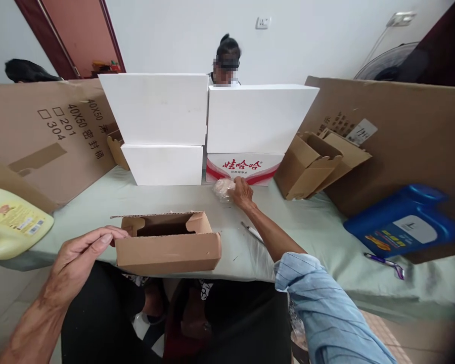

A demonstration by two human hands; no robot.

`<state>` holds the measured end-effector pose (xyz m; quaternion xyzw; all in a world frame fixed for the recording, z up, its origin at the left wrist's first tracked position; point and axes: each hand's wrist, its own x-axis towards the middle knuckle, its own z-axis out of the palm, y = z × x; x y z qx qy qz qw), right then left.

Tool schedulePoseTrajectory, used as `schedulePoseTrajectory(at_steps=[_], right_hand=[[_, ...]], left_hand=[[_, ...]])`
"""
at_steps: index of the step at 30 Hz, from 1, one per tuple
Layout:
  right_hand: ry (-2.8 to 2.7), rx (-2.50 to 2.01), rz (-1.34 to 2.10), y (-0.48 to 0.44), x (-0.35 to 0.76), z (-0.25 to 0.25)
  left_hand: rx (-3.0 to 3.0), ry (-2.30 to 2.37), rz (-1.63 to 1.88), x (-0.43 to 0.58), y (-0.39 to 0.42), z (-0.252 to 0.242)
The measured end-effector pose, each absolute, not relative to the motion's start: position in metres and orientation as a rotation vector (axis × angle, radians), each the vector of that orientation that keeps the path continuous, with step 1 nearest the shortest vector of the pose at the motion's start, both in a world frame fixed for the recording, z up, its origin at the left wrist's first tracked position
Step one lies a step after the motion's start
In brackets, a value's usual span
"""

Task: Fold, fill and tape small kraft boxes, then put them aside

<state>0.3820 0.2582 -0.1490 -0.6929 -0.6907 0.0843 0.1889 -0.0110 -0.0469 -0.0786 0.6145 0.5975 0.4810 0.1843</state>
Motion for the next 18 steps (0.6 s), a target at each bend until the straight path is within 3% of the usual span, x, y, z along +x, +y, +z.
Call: schedulePoseTrajectory(at_steps=[4, 18], right_hand=[[-2.039, -1.926, 0.235, 0.256, 0.38, -0.151], [-1.913, -1.58, 0.171, 0.209, 0.397, -0.102]], left_hand=[[1.576, 1.446, 1.339, -0.015, -0.039, -0.067], [1.922, 1.289, 0.869, -0.024, -0.03, -0.036]])
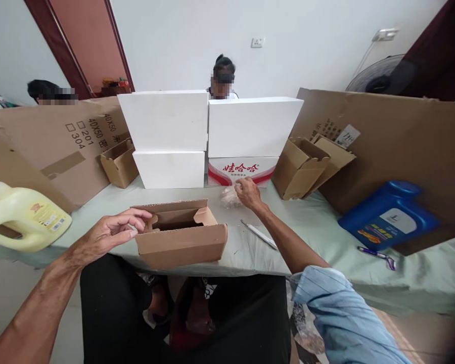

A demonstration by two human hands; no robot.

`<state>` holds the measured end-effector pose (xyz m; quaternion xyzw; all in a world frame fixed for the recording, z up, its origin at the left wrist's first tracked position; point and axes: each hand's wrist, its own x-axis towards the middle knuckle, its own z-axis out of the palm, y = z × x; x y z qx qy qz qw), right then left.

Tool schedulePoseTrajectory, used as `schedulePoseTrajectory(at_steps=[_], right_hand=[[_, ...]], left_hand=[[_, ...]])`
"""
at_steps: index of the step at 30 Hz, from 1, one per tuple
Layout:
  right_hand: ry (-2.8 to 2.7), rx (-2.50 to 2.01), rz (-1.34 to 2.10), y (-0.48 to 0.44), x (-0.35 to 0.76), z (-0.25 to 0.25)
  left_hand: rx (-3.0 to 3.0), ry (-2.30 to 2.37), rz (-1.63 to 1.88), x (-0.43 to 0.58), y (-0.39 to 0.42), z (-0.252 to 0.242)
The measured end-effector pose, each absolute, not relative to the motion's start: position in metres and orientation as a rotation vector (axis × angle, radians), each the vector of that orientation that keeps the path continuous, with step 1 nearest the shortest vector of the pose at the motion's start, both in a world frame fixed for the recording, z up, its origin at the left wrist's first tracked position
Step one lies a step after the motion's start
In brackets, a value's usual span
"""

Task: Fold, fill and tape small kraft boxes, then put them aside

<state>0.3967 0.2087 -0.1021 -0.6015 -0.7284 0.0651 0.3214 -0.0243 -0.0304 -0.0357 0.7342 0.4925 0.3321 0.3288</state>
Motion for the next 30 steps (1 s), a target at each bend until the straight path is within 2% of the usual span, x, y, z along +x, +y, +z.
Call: schedulePoseTrajectory(at_steps=[3, 8, 11, 14, 19, 30], right_hand=[[-1.915, -1.402, 0.198, 0.192, 0.39, -0.087], [-1.915, -0.674, 0.397, 0.119, 0.372, -0.051], [-2.152, -0.418, 0.514, 0.075, 0.363, -0.026], [-2.375, -0.466, 0.501, 0.052, 0.358, -0.01], [-2.428, -0.63, 0.433, 0.056, 0.361, -0.01], [-1.565, -0.644, 1.154, 0.105, 0.393, -0.02]], left_hand=[[1.937, 1.27, 0.811, -0.026, -0.034, -0.033], [2.01, 1.303, 0.723, -0.024, -0.04, -0.03], [2.091, 1.392, 0.655, -0.019, -0.04, -0.03], [2.182, 1.461, 0.619, -0.013, -0.039, -0.031], [2.249, 1.478, 0.6, -0.005, -0.043, -0.028], [2.247, 1.461, 0.806, -0.011, -0.039, -0.033]])
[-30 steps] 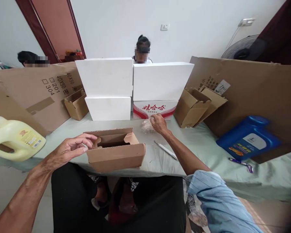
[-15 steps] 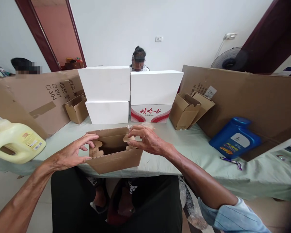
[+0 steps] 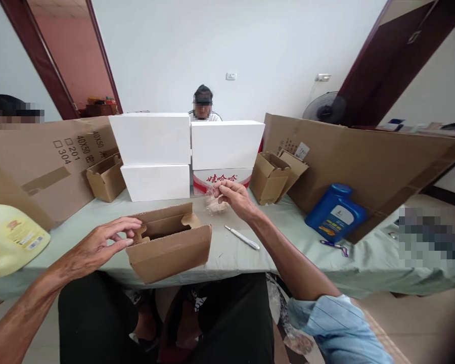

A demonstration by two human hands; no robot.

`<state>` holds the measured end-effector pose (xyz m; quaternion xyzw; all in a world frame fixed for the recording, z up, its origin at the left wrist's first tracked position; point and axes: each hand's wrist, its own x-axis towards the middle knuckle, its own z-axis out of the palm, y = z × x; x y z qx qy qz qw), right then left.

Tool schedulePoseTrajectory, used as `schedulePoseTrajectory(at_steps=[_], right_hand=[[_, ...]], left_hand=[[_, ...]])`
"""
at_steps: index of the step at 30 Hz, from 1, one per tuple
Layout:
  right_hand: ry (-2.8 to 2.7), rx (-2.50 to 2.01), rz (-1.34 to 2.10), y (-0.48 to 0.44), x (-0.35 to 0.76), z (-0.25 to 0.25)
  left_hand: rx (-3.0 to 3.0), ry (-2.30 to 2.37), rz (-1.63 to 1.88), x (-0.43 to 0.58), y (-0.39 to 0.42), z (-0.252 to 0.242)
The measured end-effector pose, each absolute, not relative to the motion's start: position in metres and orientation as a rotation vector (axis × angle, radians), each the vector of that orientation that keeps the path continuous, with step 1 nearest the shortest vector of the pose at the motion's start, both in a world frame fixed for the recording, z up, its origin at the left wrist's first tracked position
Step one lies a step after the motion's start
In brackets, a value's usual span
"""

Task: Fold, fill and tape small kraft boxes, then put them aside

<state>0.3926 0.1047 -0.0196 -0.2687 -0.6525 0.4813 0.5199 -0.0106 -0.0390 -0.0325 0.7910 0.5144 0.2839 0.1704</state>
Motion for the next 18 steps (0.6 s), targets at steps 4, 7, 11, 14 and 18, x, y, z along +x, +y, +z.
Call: schedulePoseTrajectory(at_steps=[4, 7, 11, 14, 18], right_hand=[[-1.486, -0.612, 1.289, 0.101, 0.395, -0.022], [-1.505, -0.587, 1.304, 0.098, 0.396, -0.026], [-1.557, -0.664, 1.21, 0.114, 0.402, -0.037], [-1.543, -0.864, 1.12, 0.143, 0.409, -0.057], [-1.522, -1.115, 1.001, 0.188, 0.412, -0.096]], left_hand=[[2.28, 1.46, 0.879, -0.011, -0.027, -0.045], [2.338, 1.388, 0.877, -0.009, -0.023, -0.047], [2.384, 1.378, 0.829, -0.008, -0.025, -0.045], [2.404, 1.374, 0.826, -0.01, -0.03, -0.048], [2.418, 1.391, 0.885, -0.009, -0.037, -0.052]])
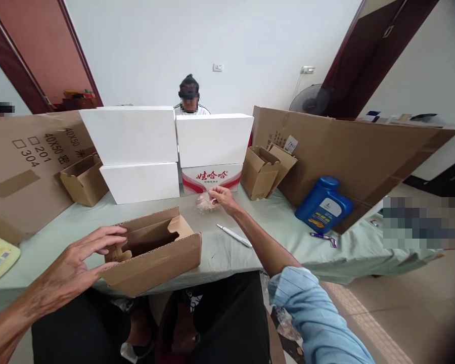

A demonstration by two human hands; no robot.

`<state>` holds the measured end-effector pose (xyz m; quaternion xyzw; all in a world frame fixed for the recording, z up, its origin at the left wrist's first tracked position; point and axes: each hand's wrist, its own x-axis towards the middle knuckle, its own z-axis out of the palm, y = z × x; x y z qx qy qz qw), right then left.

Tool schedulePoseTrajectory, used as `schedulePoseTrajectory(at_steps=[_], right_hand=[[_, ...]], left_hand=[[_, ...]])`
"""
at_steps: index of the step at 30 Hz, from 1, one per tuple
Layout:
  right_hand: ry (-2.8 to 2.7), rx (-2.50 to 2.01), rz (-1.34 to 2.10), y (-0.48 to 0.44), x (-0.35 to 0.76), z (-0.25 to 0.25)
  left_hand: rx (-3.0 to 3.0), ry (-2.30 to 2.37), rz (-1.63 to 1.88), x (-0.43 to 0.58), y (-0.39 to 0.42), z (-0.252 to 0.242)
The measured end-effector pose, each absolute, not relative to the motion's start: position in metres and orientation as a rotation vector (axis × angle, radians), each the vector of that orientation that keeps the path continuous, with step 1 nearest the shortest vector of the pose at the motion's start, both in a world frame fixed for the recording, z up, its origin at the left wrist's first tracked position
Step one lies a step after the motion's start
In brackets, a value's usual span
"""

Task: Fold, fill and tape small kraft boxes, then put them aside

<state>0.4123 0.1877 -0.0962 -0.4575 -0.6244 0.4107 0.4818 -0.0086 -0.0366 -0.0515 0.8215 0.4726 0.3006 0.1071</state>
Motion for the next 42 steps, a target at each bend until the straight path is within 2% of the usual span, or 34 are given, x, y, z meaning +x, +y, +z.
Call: schedulePoseTrajectory(at_steps=[6, 13, 24, 37, 42], right_hand=[[-1.564, -1.425, 0.779, 0.239, 0.417, -0.149], [-1.779, -1.604, 0.479, 0.259, 0.413, -0.173], [-1.861, -1.59, 0.348, 0.254, 0.429, -0.172], [-1.766, -1.853, 0.318, 0.262, 0.441, -0.181], [-1.808, -1.826, 0.293, 0.259, 0.438, -0.18]], left_hand=[[2.54, 1.339, 0.913, -0.012, -0.041, -0.052], [2.371, 1.493, 0.945, -0.017, -0.046, -0.068], [2.45, 1.425, 0.929, -0.024, -0.043, -0.073], [2.443, 1.49, 0.94, -0.011, -0.049, -0.065], [2.434, 1.446, 0.955, -0.016, -0.045, -0.067]])
